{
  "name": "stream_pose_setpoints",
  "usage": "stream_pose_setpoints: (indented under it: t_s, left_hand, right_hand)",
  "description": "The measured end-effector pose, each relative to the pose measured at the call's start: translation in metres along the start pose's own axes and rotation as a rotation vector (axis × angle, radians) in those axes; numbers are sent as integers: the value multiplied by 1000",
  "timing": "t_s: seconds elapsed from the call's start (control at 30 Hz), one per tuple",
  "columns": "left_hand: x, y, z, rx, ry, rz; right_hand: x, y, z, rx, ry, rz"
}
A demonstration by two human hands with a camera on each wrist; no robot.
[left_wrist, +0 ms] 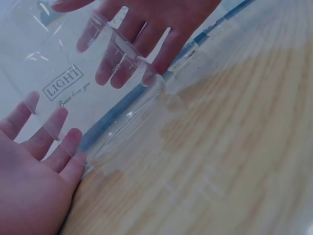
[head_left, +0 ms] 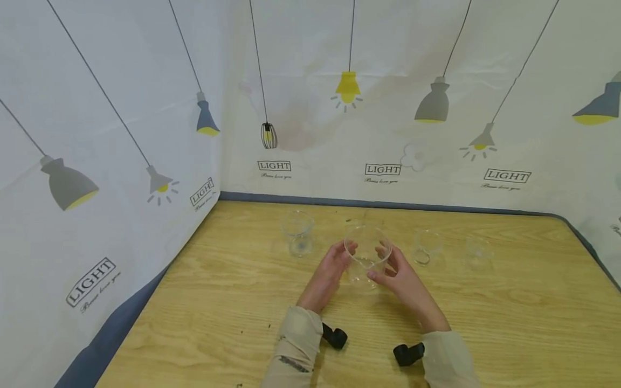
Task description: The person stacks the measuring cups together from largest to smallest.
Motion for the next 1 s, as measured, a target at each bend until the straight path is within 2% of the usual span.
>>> stream_pose_setpoints:
  t_s: [0.3,0.6,0.8,1.0]
  left_hand:
    - [-2,0,1,97,-36,-14]
    - [0,0,1,88,7,-15]
    - [2,2,0,67,27,2]
    - [5,2,0,78,-4,19]
  right_hand:
    - [1,0,0,33,-17,-4]
    - [1,0,-2,70,-49,7]
    - [2,0,0,61,-27,46]
    - [4,0,2,47,-27,70]
Point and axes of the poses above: each hand's wrist, its own x-axis away from the middle knuckle, its own y-axis out of the back of the hand, z = x × y, the point moved 1 cm from there along -x, towards the middle knuckle, and after that the axes turned 13 degrees about -x, right-handed, at the moved point
